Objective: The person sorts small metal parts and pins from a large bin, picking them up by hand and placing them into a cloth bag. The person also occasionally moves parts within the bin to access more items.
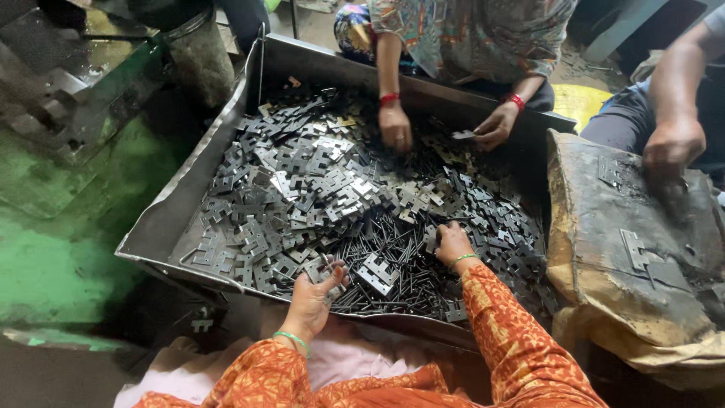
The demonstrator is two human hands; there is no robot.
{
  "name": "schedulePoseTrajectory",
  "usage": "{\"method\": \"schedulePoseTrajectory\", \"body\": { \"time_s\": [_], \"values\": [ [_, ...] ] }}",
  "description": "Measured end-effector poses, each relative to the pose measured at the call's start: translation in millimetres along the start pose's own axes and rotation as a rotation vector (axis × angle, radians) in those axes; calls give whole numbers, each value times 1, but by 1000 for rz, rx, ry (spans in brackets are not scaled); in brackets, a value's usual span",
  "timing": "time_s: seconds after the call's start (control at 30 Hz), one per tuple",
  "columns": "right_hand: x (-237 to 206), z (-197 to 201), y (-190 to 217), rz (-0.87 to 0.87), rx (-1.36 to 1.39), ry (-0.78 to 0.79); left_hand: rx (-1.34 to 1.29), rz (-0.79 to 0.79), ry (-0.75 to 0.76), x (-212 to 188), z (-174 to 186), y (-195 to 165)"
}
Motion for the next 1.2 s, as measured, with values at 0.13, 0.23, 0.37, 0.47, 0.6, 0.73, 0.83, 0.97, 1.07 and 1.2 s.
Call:
{"method": "schedulePoseTrajectory", "body": {
  "time_s": [0.13, 0.23, 0.37, 0.47, 0.6, 0.73, 0.83, 0.97, 1.07, 1.2],
  "values": [
    [-4, -6, -8, -67, -93, 87, -22, 21, -2, 0, 2, 0],
    [-3, 10, -12, 31, 86, 35, -43, -4, 22, 0, 4, -2],
    [2, 38, -34, -149, 288, 23, -55, -8, 15, 4, 4, 1],
    [15, 52, -7, 89, 308, -180, -59, -13, 15, 7, 2, 2],
    [17, -4, 72, 616, -166, -11, -35, 15, -5, 3, 4, 2],
    [12, -27, 95, 734, -486, 86, 43, -2, 34, -2, 7, -4],
    [14, -29, 89, 626, -587, 268, -16, -24, 8, -2, 9, -5],
    [11, -23, 97, 718, -504, 227, 35, -9, -9, 1, 4, -2],
    [11, -24, 94, 672, -479, 245, -3, -8, -32, 0, 3, -3],
    [9, -13, 77, 494, -396, 250, -29, -16, -16, -6, 2, -10]
  ]
}}
Point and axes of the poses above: each hand's wrist, its own x-axis towards the middle knuckle, its own z-axis out of the back of the hand, y = z × x, the point moved 6 cm from there along x, towards the middle knuckle, and after that the axes turned 10 degrees about x, right-handed, at the moved point
